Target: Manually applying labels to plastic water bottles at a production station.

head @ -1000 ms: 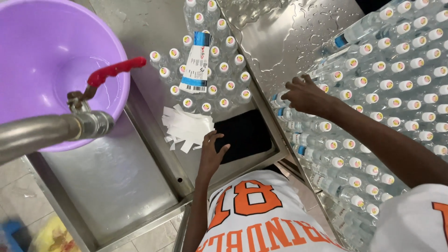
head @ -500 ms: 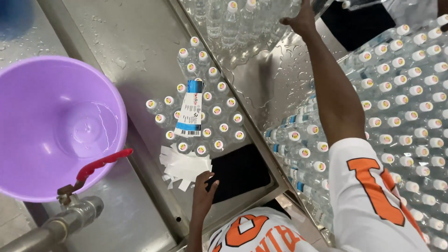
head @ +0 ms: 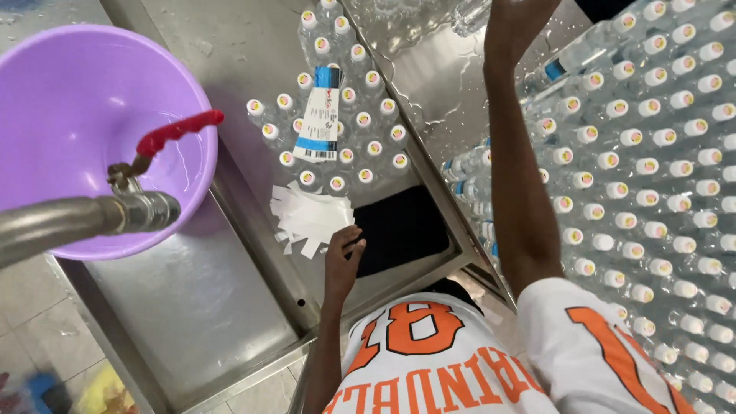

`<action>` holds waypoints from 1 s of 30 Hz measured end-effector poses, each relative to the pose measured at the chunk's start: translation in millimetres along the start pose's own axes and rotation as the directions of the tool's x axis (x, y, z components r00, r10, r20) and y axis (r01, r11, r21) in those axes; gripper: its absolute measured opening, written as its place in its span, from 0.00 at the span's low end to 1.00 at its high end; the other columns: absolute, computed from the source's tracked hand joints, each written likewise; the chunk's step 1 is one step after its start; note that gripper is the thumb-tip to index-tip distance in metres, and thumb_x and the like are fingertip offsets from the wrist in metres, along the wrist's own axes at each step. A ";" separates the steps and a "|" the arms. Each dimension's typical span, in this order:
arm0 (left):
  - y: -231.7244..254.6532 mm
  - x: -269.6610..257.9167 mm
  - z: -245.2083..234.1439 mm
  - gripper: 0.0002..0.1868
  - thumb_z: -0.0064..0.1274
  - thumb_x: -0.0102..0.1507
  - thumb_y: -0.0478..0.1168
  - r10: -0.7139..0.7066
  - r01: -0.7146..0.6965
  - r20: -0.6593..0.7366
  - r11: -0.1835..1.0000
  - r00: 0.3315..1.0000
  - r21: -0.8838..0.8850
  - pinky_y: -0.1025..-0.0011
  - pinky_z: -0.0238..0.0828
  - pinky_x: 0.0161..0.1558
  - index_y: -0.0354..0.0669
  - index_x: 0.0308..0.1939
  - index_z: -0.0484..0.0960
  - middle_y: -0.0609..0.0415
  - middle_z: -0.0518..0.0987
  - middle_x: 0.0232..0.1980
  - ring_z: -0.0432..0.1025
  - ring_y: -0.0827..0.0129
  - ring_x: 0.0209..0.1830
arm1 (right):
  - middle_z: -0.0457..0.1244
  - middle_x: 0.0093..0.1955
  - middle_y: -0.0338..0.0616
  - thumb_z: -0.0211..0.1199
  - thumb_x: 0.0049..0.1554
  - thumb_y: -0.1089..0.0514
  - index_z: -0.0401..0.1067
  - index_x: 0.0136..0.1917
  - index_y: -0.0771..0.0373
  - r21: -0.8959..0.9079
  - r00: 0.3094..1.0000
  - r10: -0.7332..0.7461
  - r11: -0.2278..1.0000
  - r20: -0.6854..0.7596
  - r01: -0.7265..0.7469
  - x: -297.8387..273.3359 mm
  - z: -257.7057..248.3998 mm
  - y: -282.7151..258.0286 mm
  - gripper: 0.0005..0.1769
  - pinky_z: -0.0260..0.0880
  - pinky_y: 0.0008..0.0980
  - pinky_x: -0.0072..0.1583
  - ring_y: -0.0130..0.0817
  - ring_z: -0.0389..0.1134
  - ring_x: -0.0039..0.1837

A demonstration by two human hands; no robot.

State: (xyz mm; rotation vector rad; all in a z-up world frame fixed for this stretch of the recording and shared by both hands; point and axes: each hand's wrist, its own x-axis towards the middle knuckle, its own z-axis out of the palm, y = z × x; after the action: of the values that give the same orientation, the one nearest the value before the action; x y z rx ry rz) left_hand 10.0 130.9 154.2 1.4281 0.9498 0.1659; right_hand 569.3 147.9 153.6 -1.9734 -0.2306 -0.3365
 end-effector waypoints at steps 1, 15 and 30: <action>-3.1 -3.6 -1.2 0.20 0.57 0.74 0.49 0.031 -0.032 -0.051 0.999 0.998 -0.031 0.53 0.73 0.70 0.40 0.65 0.80 0.42 0.76 0.69 0.73 0.48 0.72 | 0.58 0.78 0.33 0.99 0.56 0.50 0.54 0.82 0.37 0.085 0.997 0.021 0.996 -0.075 -0.014 -24.4 -21.1 -17.2 0.60 0.75 0.54 0.76 0.37 0.68 0.74; -5.8 -1.9 -24.7 0.12 0.58 0.74 0.39 0.107 -0.223 -0.412 0.944 0.905 -0.245 0.68 0.84 0.56 0.42 0.60 0.79 0.50 0.82 0.59 0.81 0.63 0.59 | 0.50 0.77 0.84 0.71 0.64 0.51 0.60 0.82 0.72 -0.017 0.684 0.081 0.995 0.725 -0.100 -339.1 -192.4 -36.6 0.41 0.76 0.67 0.64 0.84 0.64 0.69; 18.1 163.2 -35.0 0.27 0.57 0.71 0.33 0.726 -0.443 0.018 0.398 0.687 0.803 0.56 0.51 0.85 0.40 0.75 0.75 0.44 0.66 0.84 0.55 0.48 0.87 | 0.55 0.75 0.77 0.71 0.62 0.31 0.50 0.87 0.70 -0.339 0.442 0.302 0.941 0.845 0.007 -448.2 -136.4 67.0 0.58 0.75 0.64 0.68 0.71 0.65 0.74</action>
State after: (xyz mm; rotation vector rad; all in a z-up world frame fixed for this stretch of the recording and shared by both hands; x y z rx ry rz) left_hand 99.8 262.5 101.1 2.6165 0.7347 0.6389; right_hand 150.4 -8.3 -1.8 -2.2812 -0.7085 0.9247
